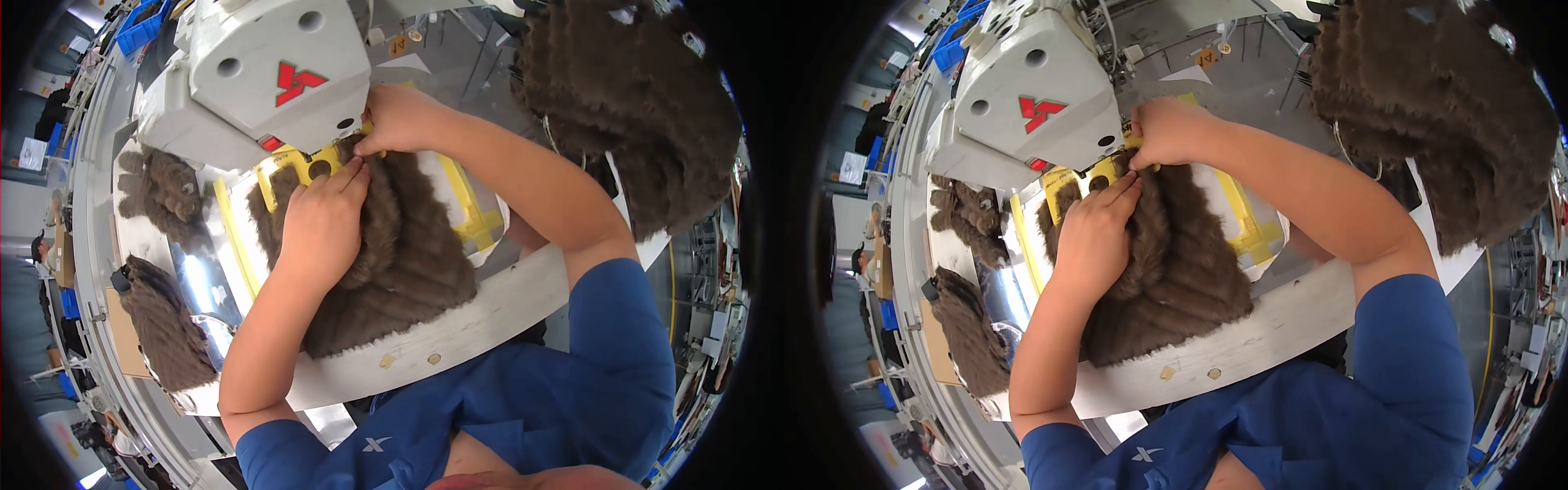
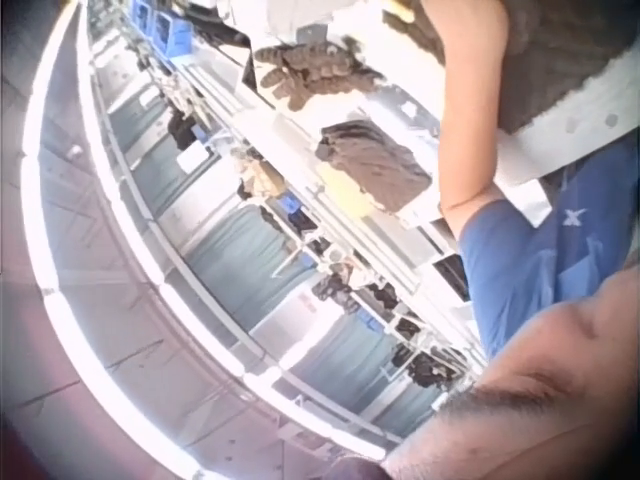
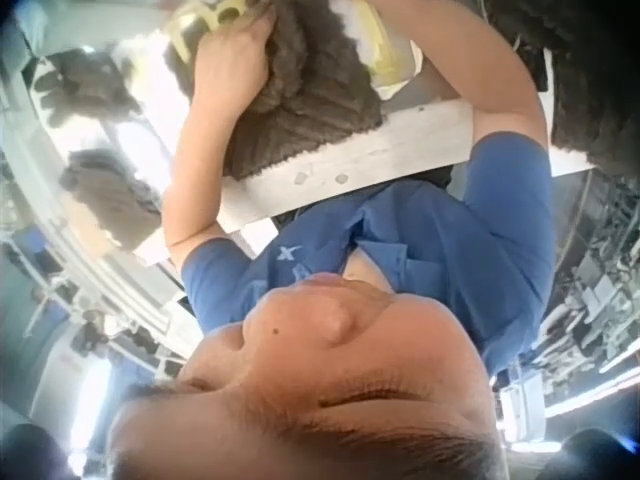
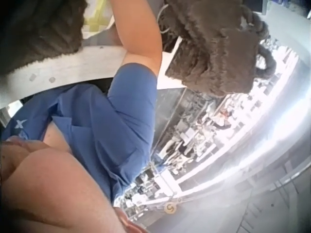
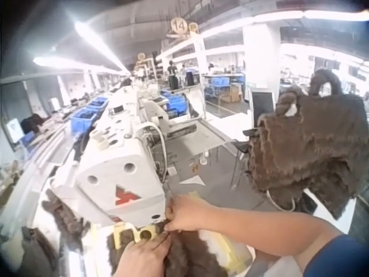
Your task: Using an industrial sewing machine to assemble components made of brown fur-like material.
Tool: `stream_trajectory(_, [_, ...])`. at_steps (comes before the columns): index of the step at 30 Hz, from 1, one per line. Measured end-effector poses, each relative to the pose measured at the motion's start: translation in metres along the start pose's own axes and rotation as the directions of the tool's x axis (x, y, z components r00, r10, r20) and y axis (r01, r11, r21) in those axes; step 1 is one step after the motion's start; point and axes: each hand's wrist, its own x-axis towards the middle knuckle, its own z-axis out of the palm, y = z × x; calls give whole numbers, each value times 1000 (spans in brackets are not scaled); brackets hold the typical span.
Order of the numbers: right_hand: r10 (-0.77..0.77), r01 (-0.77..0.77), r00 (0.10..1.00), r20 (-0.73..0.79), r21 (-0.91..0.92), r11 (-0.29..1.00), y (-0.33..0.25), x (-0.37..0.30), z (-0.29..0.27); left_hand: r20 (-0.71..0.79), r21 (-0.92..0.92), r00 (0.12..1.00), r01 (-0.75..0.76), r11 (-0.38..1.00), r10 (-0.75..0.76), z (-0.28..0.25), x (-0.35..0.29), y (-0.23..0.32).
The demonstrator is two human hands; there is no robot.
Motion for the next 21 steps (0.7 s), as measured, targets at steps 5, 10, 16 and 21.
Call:
stream_trajectory(5, [86, -85, 996, 23, -18, 996, -3, 5, -4, -79, 242, 993, -72, 968, 93, 8, 13, -8])
stream_trajectory(10, [167, -169, 976, 141, 2, 986, -1, 15, -3, -92, 328, 992, -48, 944, 82, 18, 18, -12])
stream_trajectory(16, [152, -165, 982, 109, 118, 979, 6, 16, -4, -111, 309, 994, 21, 951, 14, 22, 25, -13])
stream_trajectory(21, [123, -127, 992, 40, 107, 986, 8, 17, 1, -199, 364, 978, 10, 931, 68, 25, 25, -13])
